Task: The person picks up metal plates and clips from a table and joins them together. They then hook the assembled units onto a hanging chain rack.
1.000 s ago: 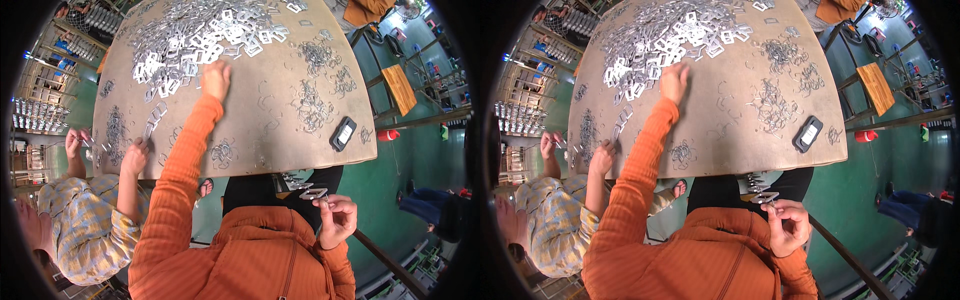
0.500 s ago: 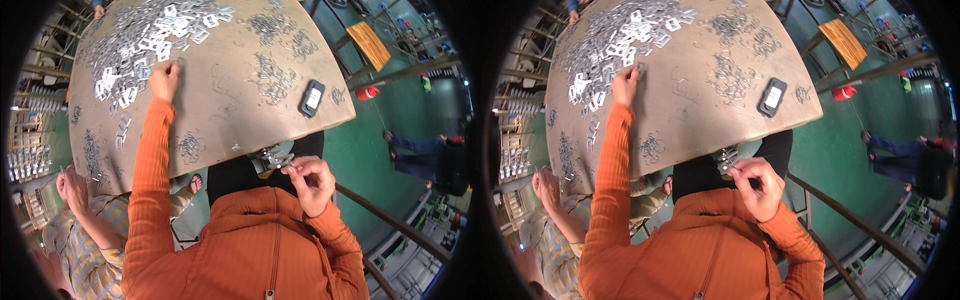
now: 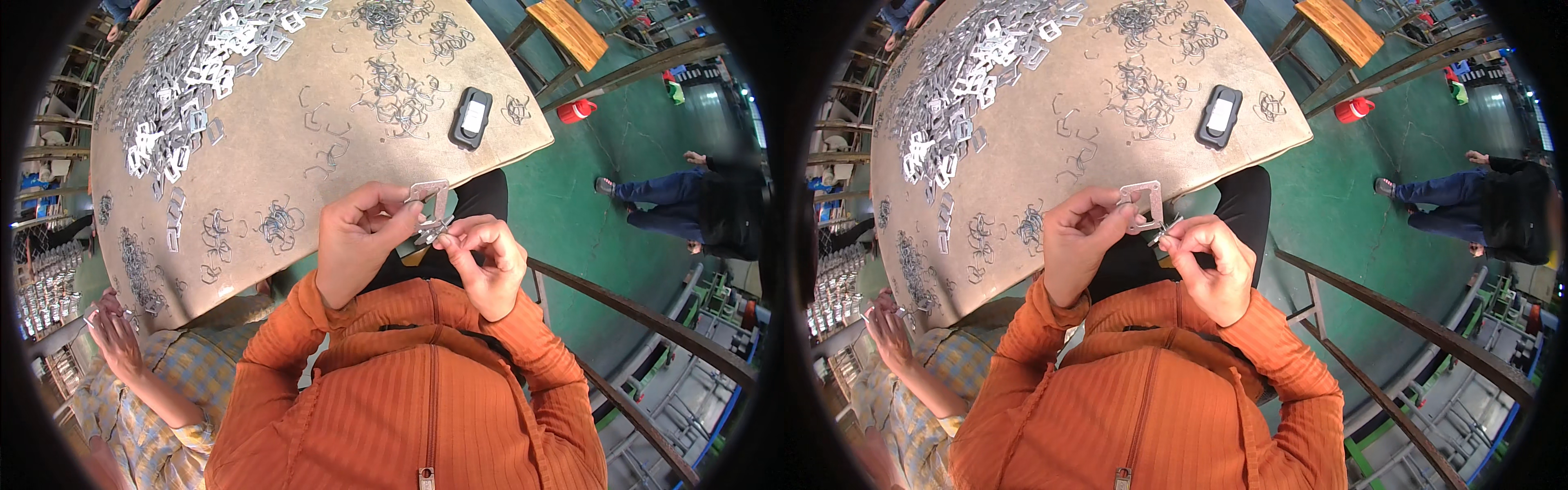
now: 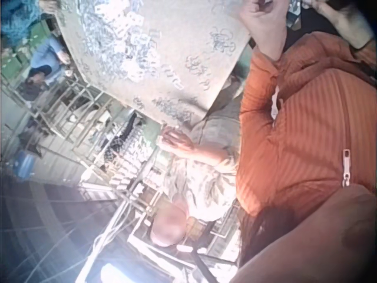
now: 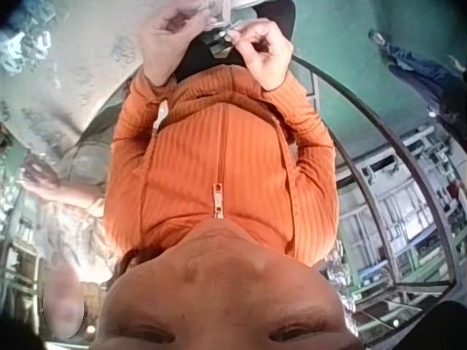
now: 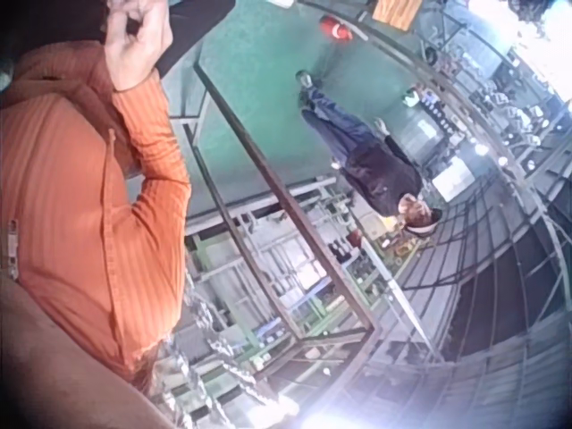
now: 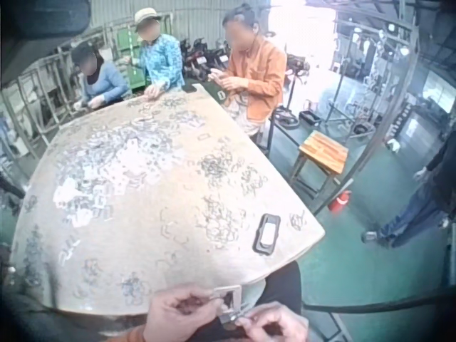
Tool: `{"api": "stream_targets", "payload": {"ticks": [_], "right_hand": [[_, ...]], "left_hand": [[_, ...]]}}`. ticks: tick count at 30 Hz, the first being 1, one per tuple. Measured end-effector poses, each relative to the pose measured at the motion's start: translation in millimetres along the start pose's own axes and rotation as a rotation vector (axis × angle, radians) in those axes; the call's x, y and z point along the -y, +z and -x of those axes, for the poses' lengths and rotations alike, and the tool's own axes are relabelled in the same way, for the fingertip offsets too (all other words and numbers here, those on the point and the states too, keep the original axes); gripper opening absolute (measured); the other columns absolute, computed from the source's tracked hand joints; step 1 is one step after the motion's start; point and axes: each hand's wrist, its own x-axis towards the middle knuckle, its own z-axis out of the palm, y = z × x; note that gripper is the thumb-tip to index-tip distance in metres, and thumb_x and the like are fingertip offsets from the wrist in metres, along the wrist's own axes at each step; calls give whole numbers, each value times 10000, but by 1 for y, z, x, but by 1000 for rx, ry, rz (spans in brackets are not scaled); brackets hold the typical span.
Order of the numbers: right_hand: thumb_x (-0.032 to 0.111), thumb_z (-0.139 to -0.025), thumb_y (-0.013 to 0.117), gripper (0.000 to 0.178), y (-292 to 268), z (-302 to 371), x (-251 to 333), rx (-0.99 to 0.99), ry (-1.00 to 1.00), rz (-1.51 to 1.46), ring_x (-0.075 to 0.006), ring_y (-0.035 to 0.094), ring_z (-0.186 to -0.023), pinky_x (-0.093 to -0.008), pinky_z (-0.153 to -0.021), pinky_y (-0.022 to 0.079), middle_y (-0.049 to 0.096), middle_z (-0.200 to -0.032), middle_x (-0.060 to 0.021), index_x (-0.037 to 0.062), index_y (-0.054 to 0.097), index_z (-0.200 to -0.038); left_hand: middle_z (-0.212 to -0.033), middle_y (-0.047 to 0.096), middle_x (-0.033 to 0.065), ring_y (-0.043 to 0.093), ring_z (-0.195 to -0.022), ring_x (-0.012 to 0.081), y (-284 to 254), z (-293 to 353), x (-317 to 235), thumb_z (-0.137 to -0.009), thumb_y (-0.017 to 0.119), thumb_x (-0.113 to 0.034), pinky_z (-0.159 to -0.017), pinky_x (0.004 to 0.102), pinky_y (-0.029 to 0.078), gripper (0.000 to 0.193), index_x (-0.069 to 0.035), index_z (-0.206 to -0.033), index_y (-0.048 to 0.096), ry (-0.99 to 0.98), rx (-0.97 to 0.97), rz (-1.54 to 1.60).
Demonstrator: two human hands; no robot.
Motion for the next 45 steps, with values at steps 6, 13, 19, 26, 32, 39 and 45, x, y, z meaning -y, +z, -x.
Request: {"api": "stream_targets", "payload": {"ticks": [6, 13, 19, 26, 32, 39, 45], "right_hand": [[-82, -744, 657, 180, -2, 2, -6, 10, -19, 123, -103, 596, -706, -220, -625, 516, 611, -816, -102, -7, 495, -760], [82, -825, 620, 137, -28, -37, -9, 28, 49, 234, -107, 551, -674, -224, -575, 457, 574, -795, -39, 13, 547, -919], [125, -799, 619, 95, 13, -159, -58, 268, -94, 543, -252, 578, -706, -328, -641, 460, 586, -788, -104, 39, 600, -835], [202, -757, 646, 132, 93, -239, -121, 385, 13, 953, -286, 616, -824, -390, -704, 485, 625, -884, -120, 81, 662, -807], [137, -770, 576, 158, 120, -243, -135, 469, -118, 1229, -292, 626, -864, -385, -735, 502, 615, -943, -150, 43, 637, -881], [36, -755, 592, 68, 42, -182, -72, 301, -220, 612, -320, 590, -687, -391, -624, 475, 592, -761, -160, 13, 532, -779], [15, -824, 590, 71, -19, -93, 46, 248, 231, 24, -99, 566, -619, -242, -533, 467, 566, -676, -32, 13, 528, -861]], "left_hand": [[-871, 628, 71, 617, -763, 97, 2, 5, 3, -789, 633, 20, -665, 213, 516, 136, 31, -925, 628, 114, 46, -183], [-894, 627, 83, 594, -764, 101, -5, 4, 10, -784, 610, 51, -665, 215, 482, 132, 24, -908, 644, 169, 125, -304], [-856, 641, 96, 608, -731, 125, -11, 5, 21, -757, 629, 50, -638, 221, 474, 175, -11, -919, 657, 177, 146, -340], [-851, 645, 94, 613, -733, 132, -14, 8, 19, -735, 652, 46, -644, 222, 477, 183, -16, -907, 663, 169, 117, -368], [-882, 640, 106, 622, -760, 175, -19, 12, 26, -730, 658, 42, -662, 252, 491, 184, -2, -908, 645, 260, 57, -358], [-889, 642, 123, 624, -749, 167, -14, 14, 46, -727, 639, 81, -646, 249, 497, 195, 19, -912, 636, 217, 78, -412], [-899, 621, 106, 612, -761, 126, -6, 16, 49, -804, 560, 99, -654, 210, 490, 190, 42, -981, 602, 268, 114, -316]]}}
